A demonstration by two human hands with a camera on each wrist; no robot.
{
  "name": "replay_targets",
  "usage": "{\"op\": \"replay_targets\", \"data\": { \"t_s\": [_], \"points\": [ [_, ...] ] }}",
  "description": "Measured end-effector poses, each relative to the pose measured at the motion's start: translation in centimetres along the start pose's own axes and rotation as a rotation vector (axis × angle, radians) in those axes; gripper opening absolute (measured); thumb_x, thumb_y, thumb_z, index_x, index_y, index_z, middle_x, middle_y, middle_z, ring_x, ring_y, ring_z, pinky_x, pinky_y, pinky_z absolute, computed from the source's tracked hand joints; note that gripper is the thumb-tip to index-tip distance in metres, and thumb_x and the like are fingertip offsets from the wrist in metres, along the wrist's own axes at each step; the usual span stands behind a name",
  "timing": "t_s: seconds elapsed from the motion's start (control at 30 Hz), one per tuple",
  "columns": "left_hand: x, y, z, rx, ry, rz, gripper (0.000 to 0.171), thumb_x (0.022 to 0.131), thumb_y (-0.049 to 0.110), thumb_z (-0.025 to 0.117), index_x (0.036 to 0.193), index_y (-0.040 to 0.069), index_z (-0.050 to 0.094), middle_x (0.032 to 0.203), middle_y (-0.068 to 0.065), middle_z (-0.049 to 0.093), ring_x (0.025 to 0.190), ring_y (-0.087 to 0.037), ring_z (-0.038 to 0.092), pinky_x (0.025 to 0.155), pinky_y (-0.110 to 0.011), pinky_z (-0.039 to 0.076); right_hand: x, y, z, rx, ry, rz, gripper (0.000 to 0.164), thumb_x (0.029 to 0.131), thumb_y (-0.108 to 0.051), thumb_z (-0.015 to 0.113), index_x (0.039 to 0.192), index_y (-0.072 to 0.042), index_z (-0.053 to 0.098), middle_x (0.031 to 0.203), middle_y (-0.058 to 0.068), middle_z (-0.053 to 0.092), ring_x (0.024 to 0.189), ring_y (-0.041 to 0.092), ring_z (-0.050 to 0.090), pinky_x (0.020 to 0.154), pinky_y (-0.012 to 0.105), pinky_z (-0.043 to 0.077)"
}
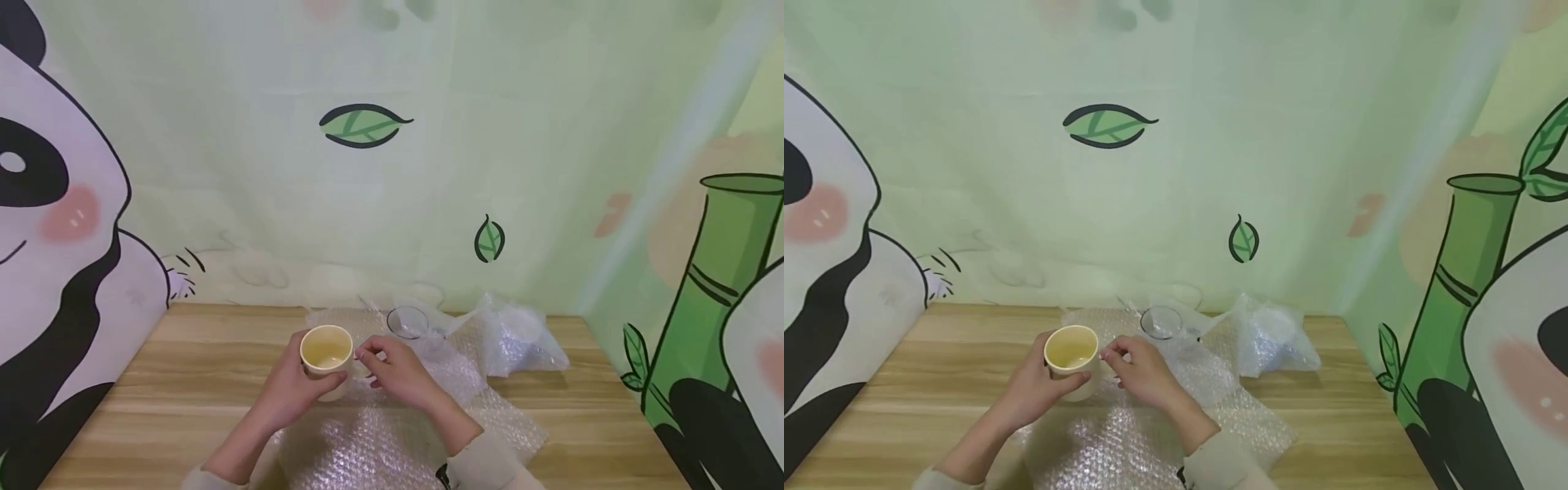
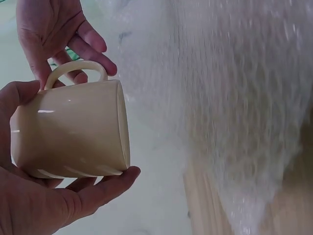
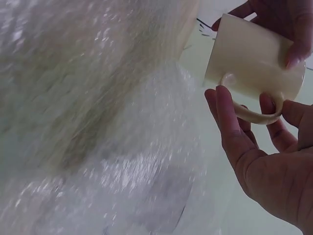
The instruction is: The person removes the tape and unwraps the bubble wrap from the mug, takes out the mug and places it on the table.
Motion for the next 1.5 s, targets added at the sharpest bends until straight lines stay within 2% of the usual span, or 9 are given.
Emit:
{"op": "replay_targets", "data": {
  "t_s": [0.17, 0.37, 0.6, 0.77, 1.0, 1.17, 1.37, 1.43, 1.5],
  "points": [
    [0.2, -0.8, -1.2, 0.055, 0.054, -0.024, 0.087, 0.079, 0.029, 0.091, 0.145, 0.004, 0.040, 0.128, -0.017, 0.063, 0.115, -0.029, 0.064, 0.094, -0.039, 0.053, 1.2, -0.1, 1.6, 0.008, 0.017, 0.009, 0.027, 0.106, -0.028, 0.059, 0.106, -0.003, 0.069, 0.100, 0.007, 0.062, 0.085, 0.027, 0.072, 0.069, 0.034, 0.064],
    [0.9, -1.6, -2.5, 0.099, 0.113, -0.059, 0.089, 0.080, 0.035, 0.090, 0.145, 0.002, 0.038, 0.131, -0.021, 0.062, 0.117, -0.032, 0.064, 0.097, -0.043, 0.053, 2.7, -0.4, 3.0, 0.023, 0.038, 0.008, 0.027, 0.107, -0.027, 0.059, 0.106, -0.002, 0.070, 0.099, 0.005, 0.062, 0.089, 0.037, 0.072, 0.071, 0.040, 0.064],
    [1.7, -2.4, -4.0, 0.074, 0.135, -0.076, 0.091, 0.082, 0.034, 0.089, 0.148, 0.003, 0.036, 0.138, -0.021, 0.056, 0.122, -0.035, 0.062, 0.097, -0.042, 0.053, 4.3, -0.5, 4.3, 0.037, 0.072, 0.041, 0.026, 0.107, -0.028, 0.057, 0.113, -0.005, 0.067, 0.106, 0.013, 0.066, 0.089, 0.037, 0.072, 0.075, 0.044, 0.064],
    [2.2, -3.0, -5.3, 0.047, 0.144, -0.083, 0.088, 0.083, 0.030, 0.088, 0.149, 0.003, 0.036, 0.141, -0.021, 0.054, 0.125, -0.036, 0.059, 0.092, -0.033, 0.053, 5.1, -0.3, 5.5, 0.128, 0.122, 0.101, 0.024, 0.108, -0.026, 0.056, 0.120, -0.006, 0.058, 0.113, 0.015, 0.064, 0.095, 0.037, 0.072, 0.080, 0.044, 0.063],
    [2.8, -4.1, -6.7, 0.011, 0.152, -0.100, 0.087, 0.084, 0.029, 0.088, 0.150, 0.004, 0.036, 0.141, -0.020, 0.054, 0.126, -0.034, 0.058, 0.089, -0.024, 0.050, 5.8, -0.1, 7.0, 0.274, 0.177, 0.156, 0.022, 0.105, -0.018, 0.057, 0.118, -0.001, 0.056, 0.108, 0.016, 0.065, 0.102, 0.037, 0.069, 0.089, 0.046, 0.061],
    [3.3, -5.3, -7.5, -0.014, 0.158, -0.109, 0.087, 0.085, 0.027, 0.087, 0.152, 0.005, 0.035, 0.143, -0.019, 0.053, 0.127, -0.032, 0.056, 0.089, -0.019, 0.048, 6.5, -0.1, 8.1, 0.358, 0.188, 0.186, 0.022, 0.103, -0.014, 0.058, 0.121, 0.000, 0.059, 0.114, 0.020, 0.068, 0.107, 0.034, 0.070, 0.089, 0.042, 0.059],
    [4.0, -6.9, -8.6, -0.019, 0.156, -0.129, 0.088, 0.087, 0.025, 0.085, 0.155, 0.006, 0.032, 0.147, -0.019, 0.050, 0.130, -0.031, 0.052, 0.091, -0.016, 0.044, 7.1, -0.1, 9.1, 0.360, 0.159, 0.196, 0.030, 0.098, -0.010, 0.060, 0.127, -0.003, 0.061, 0.114, 0.018, 0.071, 0.087, 0.014, 0.060, 0.072, 0.023, 0.048],
    [4.2, -7.3, -9.0, -0.012, 0.151, -0.134, 0.089, 0.087, 0.026, 0.085, 0.155, 0.005, 0.031, 0.147, -0.020, 0.049, 0.131, -0.032, 0.051, 0.092, -0.018, 0.044, 7.3, -0.1, 9.4, 0.354, 0.141, 0.198, 0.033, 0.096, -0.008, 0.060, 0.129, -0.004, 0.060, 0.114, 0.017, 0.070, 0.084, 0.012, 0.057, 0.070, 0.021, 0.045],
    [4.3, -7.5, -9.3, 0.002, 0.147, -0.137, 0.089, 0.088, 0.027, 0.085, 0.156, 0.005, 0.031, 0.147, -0.021, 0.049, 0.131, -0.032, 0.052, 0.094, -0.022, 0.045, 7.5, 0.0, 9.7, 0.352, 0.126, 0.192, 0.038, 0.093, -0.005, 0.061, 0.131, -0.003, 0.060, 0.117, 0.018, 0.070, 0.089, 0.016, 0.061, 0.074, 0.024, 0.049]
  ]
}}
Point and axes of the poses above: each hand's wrist, its own x-axis towards the middle knuckle, its own z-axis out of the palm, y = z × x, the point moved 3 cm from there along x, towards the middle knuckle
